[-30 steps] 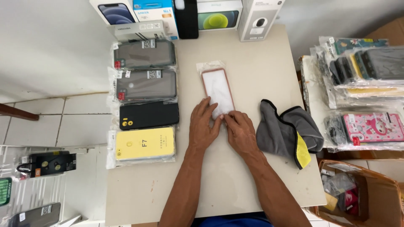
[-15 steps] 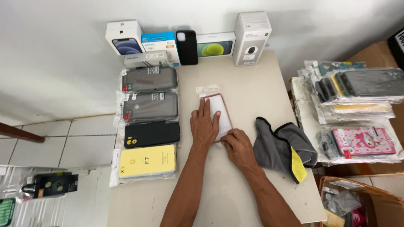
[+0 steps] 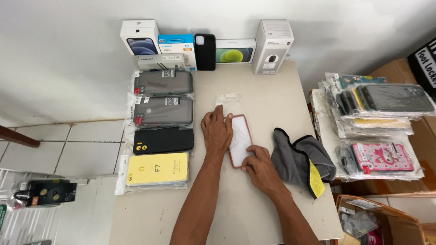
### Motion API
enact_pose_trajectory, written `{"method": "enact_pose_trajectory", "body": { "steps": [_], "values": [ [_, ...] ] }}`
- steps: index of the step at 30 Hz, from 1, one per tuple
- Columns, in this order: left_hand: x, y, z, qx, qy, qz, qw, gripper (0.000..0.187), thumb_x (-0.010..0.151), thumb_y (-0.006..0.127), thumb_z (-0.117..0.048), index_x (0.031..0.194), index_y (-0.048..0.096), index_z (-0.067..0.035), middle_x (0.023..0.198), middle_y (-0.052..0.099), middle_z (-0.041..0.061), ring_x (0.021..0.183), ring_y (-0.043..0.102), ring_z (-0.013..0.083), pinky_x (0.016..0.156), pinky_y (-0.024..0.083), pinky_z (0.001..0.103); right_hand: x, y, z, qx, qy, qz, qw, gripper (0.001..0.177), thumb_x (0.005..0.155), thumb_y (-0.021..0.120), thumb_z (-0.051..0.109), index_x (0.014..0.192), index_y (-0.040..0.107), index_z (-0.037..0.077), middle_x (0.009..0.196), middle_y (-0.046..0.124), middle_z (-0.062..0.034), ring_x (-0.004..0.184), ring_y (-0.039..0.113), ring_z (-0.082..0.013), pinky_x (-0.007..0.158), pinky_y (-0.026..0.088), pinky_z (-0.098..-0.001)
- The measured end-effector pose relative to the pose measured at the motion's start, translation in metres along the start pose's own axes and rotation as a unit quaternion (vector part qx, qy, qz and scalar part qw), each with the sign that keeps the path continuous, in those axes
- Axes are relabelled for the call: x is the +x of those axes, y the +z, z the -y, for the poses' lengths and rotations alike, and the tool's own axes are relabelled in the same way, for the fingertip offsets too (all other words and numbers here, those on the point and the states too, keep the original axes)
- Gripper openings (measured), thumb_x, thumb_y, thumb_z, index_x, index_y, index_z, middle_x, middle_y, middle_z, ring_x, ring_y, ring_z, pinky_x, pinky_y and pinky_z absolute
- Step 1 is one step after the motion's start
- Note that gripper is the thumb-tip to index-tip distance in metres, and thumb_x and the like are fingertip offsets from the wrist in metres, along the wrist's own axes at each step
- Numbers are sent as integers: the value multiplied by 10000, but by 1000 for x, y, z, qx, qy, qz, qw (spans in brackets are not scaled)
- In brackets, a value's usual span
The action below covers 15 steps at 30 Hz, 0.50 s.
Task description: Cleaning a phone case with a microfiber cloth and placing it into a protective plastic sleeve for retail.
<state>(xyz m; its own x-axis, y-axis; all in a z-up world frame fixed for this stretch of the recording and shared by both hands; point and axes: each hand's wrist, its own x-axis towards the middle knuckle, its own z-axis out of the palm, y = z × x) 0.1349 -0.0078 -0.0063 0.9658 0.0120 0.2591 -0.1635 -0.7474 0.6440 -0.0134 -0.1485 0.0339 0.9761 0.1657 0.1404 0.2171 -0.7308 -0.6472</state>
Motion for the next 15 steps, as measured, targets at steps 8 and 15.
{"method": "enact_pose_trajectory", "body": {
  "steps": [8, 15],
  "values": [
    [-1, 7, 16, -25, 56, -16, 998, 557, 937, 553, -353, 1405, 542, -52, 1482, 549, 114, 1306, 433, 332, 1097, 320, 528, -52, -58, 25, 95, 7, 41, 995, 80, 999, 549, 114, 920, 562, 108, 1437, 530, -123, 1444, 456, -274, 1115, 334, -394],
    [-3, 6, 19, -27, 42, 11, 999, 401, 915, 658, -283, 1264, 685, -89, 1528, 499, 114, 1371, 406, 334, 1133, 314, 528, -94, -106, 13, 252, -63, -25, 965, 101, 977, 525, 39, 921, 543, 121, 1361, 629, -171, 1423, 547, -373, 1119, 457, -437]
  ]
}}
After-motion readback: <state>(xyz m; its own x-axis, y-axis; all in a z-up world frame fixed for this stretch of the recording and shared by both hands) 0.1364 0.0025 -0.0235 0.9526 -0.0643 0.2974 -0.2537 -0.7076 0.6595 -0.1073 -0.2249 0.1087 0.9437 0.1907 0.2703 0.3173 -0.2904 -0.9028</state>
